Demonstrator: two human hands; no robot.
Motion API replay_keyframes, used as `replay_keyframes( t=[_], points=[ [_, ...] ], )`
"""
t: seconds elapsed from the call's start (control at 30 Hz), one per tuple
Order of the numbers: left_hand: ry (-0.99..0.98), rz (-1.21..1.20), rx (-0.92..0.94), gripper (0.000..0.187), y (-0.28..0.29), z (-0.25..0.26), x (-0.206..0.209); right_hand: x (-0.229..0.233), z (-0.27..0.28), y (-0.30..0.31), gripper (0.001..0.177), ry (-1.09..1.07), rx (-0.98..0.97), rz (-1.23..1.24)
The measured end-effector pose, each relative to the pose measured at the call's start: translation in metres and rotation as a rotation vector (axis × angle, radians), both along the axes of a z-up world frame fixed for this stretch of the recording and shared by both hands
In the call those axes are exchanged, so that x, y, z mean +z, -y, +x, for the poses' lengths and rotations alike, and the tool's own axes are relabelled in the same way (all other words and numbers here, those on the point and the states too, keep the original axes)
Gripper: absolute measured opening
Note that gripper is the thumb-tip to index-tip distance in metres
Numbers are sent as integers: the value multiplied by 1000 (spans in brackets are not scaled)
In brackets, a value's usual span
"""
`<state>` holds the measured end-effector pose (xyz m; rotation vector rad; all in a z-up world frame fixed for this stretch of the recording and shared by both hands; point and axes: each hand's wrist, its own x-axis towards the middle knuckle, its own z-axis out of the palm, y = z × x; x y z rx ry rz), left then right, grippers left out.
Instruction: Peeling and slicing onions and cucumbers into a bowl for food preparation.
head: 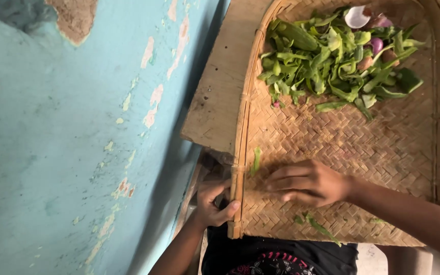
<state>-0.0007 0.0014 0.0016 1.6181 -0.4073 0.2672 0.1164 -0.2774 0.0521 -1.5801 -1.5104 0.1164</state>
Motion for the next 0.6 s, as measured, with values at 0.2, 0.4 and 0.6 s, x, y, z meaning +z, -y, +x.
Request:
replay_keyframes(
  t=[0.2,0.4,0.6],
  points=[
    [-17,-26,-11,44,-1,-2,2,34,8,-18,64,50,-374,-294],
    [17,66,73,35,0,-6,-8,-12,-4,33,52,-1127,-344,-233],
    [-129,-29,177,32,5,-9,-16,15,-8,6,66,-796,-89,-160]
  ],
)
